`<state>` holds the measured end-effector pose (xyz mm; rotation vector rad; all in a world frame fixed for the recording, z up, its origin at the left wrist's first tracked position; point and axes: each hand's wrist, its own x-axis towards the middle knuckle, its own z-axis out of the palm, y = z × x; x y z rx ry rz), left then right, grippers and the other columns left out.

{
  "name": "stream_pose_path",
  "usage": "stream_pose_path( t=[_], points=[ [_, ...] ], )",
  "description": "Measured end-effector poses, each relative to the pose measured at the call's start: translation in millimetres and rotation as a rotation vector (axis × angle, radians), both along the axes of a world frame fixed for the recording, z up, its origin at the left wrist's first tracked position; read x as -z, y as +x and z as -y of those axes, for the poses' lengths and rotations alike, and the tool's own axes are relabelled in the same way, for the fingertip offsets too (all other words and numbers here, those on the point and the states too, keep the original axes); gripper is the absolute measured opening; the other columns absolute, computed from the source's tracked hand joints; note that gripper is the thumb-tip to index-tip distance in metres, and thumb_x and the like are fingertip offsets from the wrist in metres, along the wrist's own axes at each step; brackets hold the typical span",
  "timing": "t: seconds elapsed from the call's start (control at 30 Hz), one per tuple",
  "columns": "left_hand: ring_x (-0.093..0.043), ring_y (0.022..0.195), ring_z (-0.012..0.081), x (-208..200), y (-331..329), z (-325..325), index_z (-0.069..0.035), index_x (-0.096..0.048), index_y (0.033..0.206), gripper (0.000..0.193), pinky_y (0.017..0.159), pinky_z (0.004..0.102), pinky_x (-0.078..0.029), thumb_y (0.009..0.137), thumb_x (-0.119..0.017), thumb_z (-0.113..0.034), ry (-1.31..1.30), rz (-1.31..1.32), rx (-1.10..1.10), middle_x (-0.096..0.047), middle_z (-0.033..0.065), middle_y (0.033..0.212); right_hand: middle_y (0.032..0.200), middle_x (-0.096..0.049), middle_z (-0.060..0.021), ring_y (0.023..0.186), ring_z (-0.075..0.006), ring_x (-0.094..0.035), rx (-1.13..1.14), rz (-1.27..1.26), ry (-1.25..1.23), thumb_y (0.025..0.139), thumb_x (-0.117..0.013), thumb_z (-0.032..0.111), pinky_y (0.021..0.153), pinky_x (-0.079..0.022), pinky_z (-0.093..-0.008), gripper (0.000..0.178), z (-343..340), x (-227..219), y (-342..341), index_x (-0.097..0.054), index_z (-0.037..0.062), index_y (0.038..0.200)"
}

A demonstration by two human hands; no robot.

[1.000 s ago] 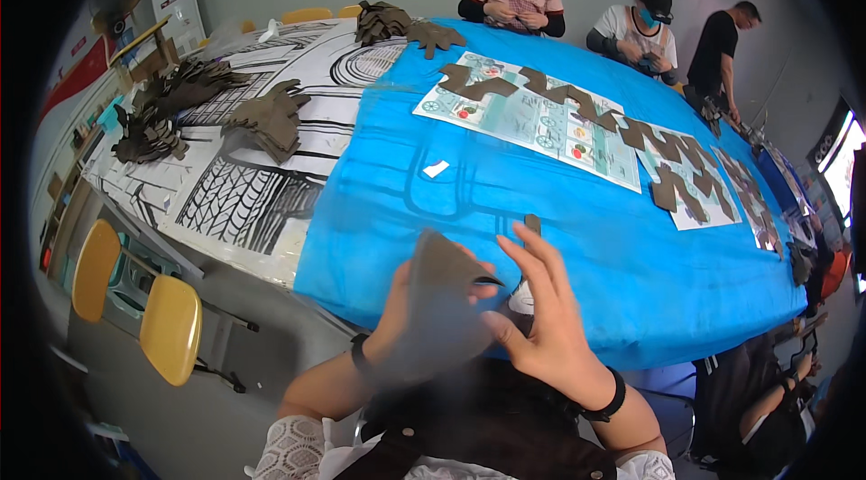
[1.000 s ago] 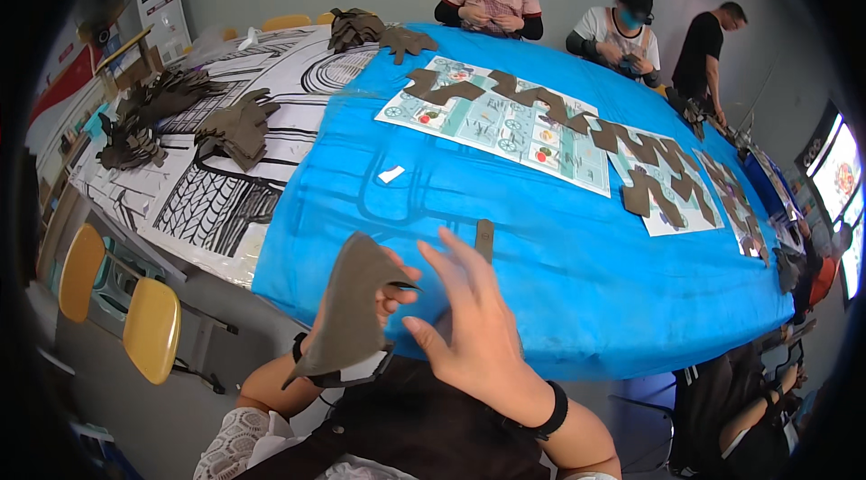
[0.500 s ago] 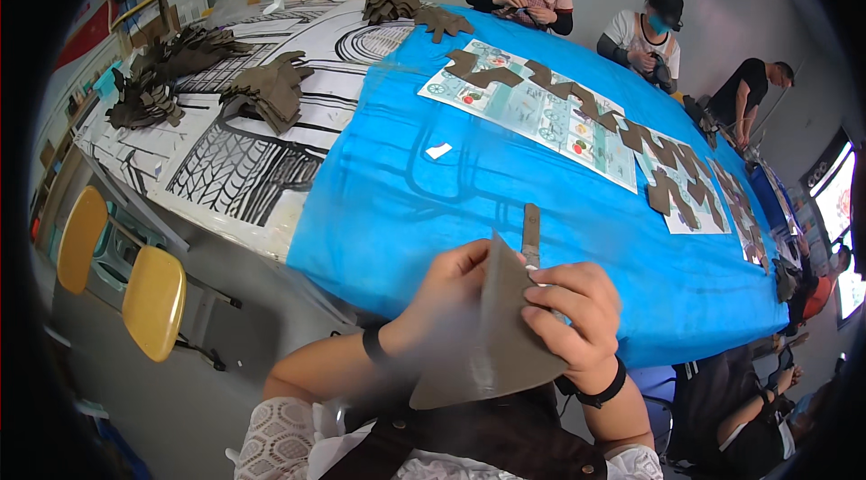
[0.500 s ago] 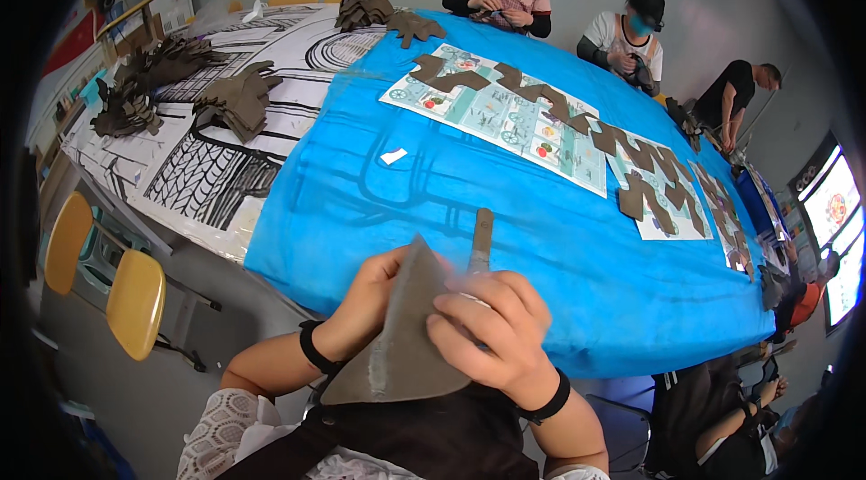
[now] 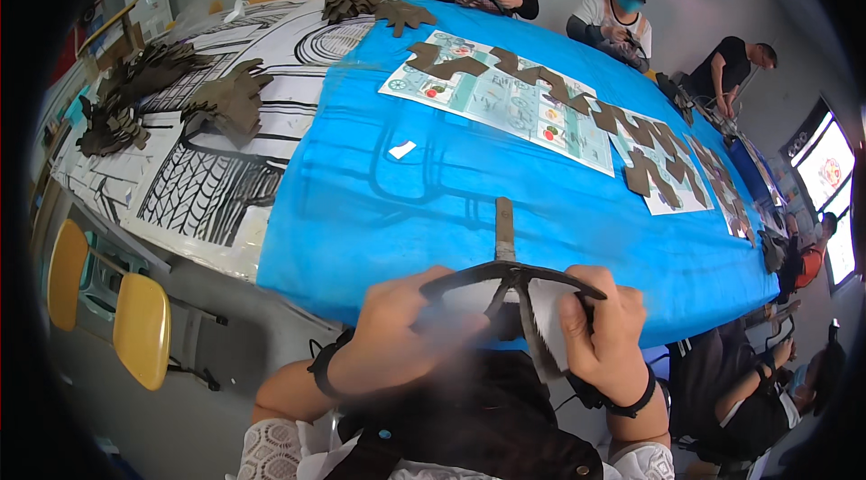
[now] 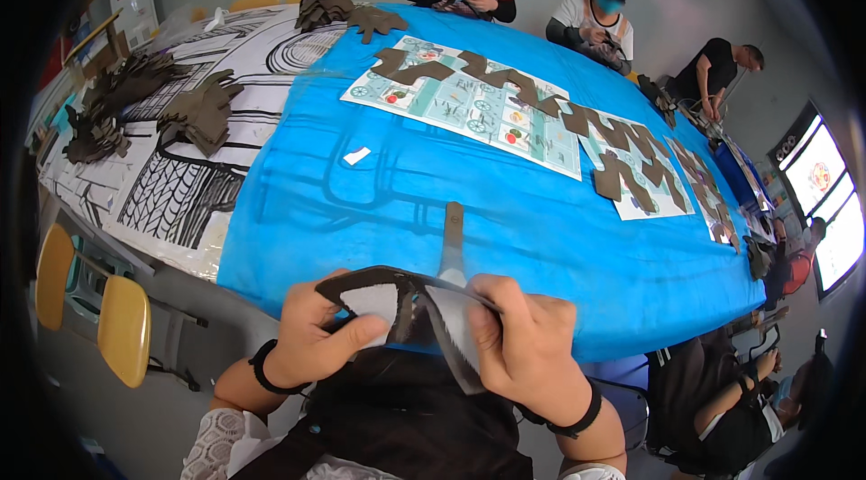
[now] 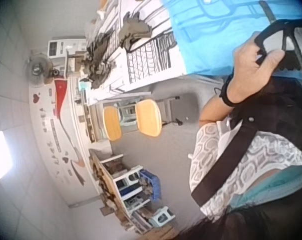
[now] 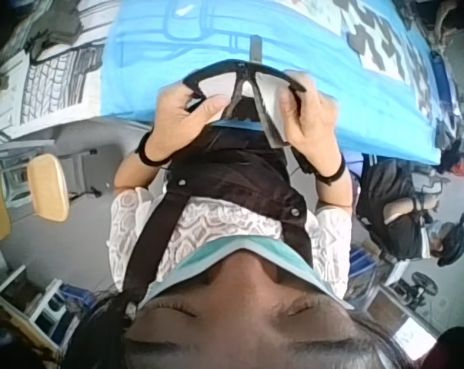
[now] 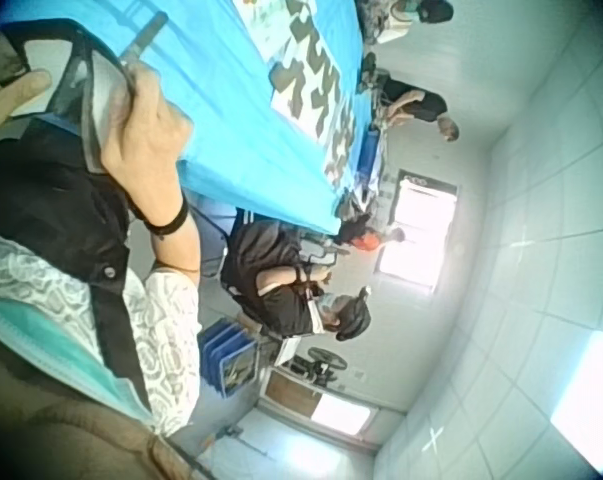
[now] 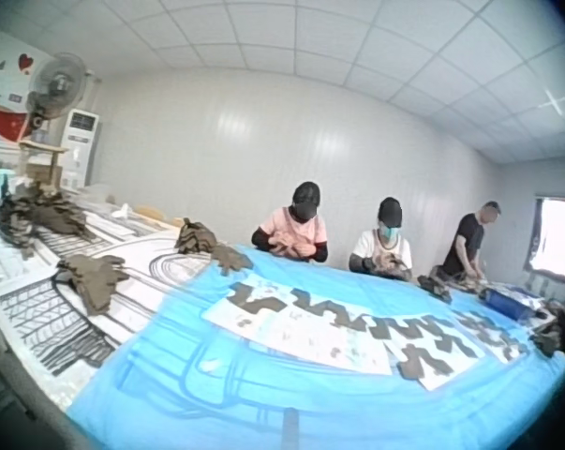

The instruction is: Apply adhesive to shoe component parts and assemble them by hand.

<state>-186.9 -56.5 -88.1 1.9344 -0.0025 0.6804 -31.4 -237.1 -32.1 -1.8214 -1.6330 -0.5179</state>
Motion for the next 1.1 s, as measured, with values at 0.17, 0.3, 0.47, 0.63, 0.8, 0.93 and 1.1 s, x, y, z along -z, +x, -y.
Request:
stream_pose_path(
  t=[0.17,0.3,0.47,0.63,0.8,0.93,1.1],
  points=[
    [-0.063,0.078,0.0077,-4.4,-3.4,-7.7,-0.002,-0.054,0.128,0.045,0.066,0.0237,-0.049,0.089,-0.073,-0.015,-0.348,-0.230,0.138,-0.070,0.0043,0.094,0.051,-0.048,-0.0057,0.040,-0.0197,-0.049,0.049,-0.525,-0.207,0.091,-0.065,0.012,0.043,-0.034,-0.0309,0.039,11.0,10.0,-6.1,-0.049,0.0010,0.124],
    [-0.058,0.080,0.0026,1.2,2.3,-6.7,-0.001,-0.055,0.122,0.038,0.066,0.0199,-0.046,0.091,-0.072,-0.014,-0.402,-0.446,0.180,-0.068,0.0005,0.092,0.050,-0.050,-0.0056,0.041,-0.0138,-0.046,0.014,-0.878,-0.351,0.092,-0.065,0.014,0.044,-0.033,-0.0296,0.047,15.1,26.3,-6.0,-0.042,0.0048,0.131],
    [-0.048,0.052,0.0039,13.1,21.5,-5.0,-0.002,-0.057,0.109,0.032,0.047,0.0263,-0.036,0.098,-0.063,-0.031,-0.058,-0.347,0.149,-0.054,0.0001,0.057,0.053,-0.052,-0.0059,0.043,-0.0116,-0.047,0.140,-1.002,-0.398,0.093,-0.065,0.017,0.044,-0.032,-0.0294,0.041,14.0,41.6,1.2,-0.043,0.0050,0.126],
    [-0.043,0.049,0.0034,14.4,42.0,-12.8,-0.002,-0.057,0.101,0.030,0.044,0.0261,-0.032,0.101,-0.058,-0.033,-0.146,-0.486,0.181,-0.047,-0.0022,0.056,0.054,-0.050,-0.0089,0.045,-0.0161,-0.050,0.234,-0.898,-0.519,0.096,-0.062,0.026,0.045,-0.035,-0.0326,0.033,8.0,40.3,19.3,-0.050,0.0014,0.114],
    [-0.039,0.050,0.0016,18.0,63.1,-22.5,-0.005,-0.057,0.098,0.028,0.043,0.0230,-0.030,0.101,-0.057,-0.033,-0.398,-0.659,0.327,-0.042,-0.0073,0.062,0.055,-0.048,-0.0092,0.047,-0.0164,-0.049,0.200,-0.941,-0.593,0.097,-0.060,0.026,0.047,-0.036,-0.0332,0.029,5.3,33.2,42.6,-0.052,0.0006,0.109],
    [-0.039,0.050,0.0009,20.1,77.0,-30.2,-0.005,-0.057,0.098,0.028,0.042,0.0217,-0.030,0.102,-0.056,-0.033,-0.163,-0.528,0.340,-0.042,-0.0067,0.061,0.056,-0.047,-0.0042,0.049,-0.0105,-0.045,0.147,-1.124,-0.645,0.099,-0.058,0.020,0.047,-0.034,-0.0314,0.019,-1.1,43.8,56.4,-0.051,0.0032,0.106],
    [-0.040,0.048,0.0013,10.5,82.3,-36.0,-0.006,-0.057,0.104,0.026,0.041,0.0208,-0.030,0.102,-0.056,-0.032,-0.443,-0.663,0.433,-0.043,-0.0062,0.062,0.056,-0.044,0.0011,0.049,-0.0062,-0.040,0.093,-1.312,-0.609,0.100,-0.058,0.019,0.046,-0.031,-0.0286,0.016,-2.0,55.4,65.5,-0.051,0.0053,0.106]
  ],
)
